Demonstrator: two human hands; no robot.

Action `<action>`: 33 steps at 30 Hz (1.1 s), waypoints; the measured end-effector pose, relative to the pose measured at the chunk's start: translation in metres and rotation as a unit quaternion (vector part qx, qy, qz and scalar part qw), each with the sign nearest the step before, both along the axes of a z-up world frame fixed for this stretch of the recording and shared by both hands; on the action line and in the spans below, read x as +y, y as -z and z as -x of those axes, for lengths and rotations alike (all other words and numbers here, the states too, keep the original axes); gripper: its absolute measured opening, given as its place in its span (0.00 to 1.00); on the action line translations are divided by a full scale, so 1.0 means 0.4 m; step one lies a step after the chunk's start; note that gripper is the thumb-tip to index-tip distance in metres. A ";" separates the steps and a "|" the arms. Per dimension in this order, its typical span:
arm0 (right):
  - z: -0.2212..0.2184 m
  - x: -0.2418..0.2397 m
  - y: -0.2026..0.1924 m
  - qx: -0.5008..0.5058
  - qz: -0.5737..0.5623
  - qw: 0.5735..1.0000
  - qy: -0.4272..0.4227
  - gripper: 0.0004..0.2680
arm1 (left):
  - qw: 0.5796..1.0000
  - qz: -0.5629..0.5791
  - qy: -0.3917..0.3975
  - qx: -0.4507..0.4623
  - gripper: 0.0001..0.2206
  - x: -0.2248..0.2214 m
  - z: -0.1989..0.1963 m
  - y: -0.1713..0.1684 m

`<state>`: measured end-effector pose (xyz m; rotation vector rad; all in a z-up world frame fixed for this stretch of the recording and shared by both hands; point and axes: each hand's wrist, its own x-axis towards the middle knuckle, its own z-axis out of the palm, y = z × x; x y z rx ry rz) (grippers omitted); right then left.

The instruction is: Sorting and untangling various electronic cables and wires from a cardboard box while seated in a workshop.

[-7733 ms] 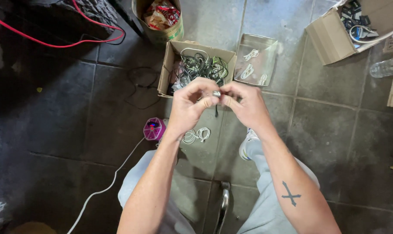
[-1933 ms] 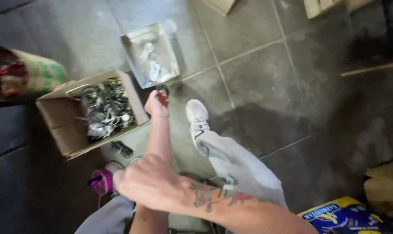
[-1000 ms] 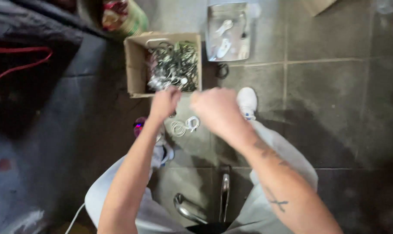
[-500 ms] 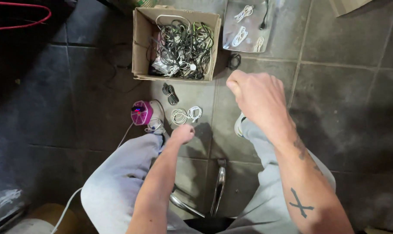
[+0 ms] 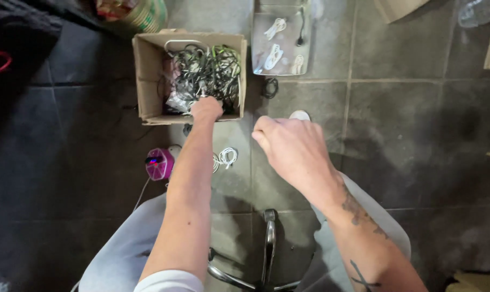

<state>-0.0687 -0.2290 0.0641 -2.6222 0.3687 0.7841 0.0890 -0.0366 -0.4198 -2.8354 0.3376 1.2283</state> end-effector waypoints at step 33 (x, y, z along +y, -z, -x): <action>0.008 0.142 0.041 -0.016 -0.647 0.742 0.172 0.22 | 0.337 0.857 -0.303 0.246 0.10 0.155 0.246 -1.178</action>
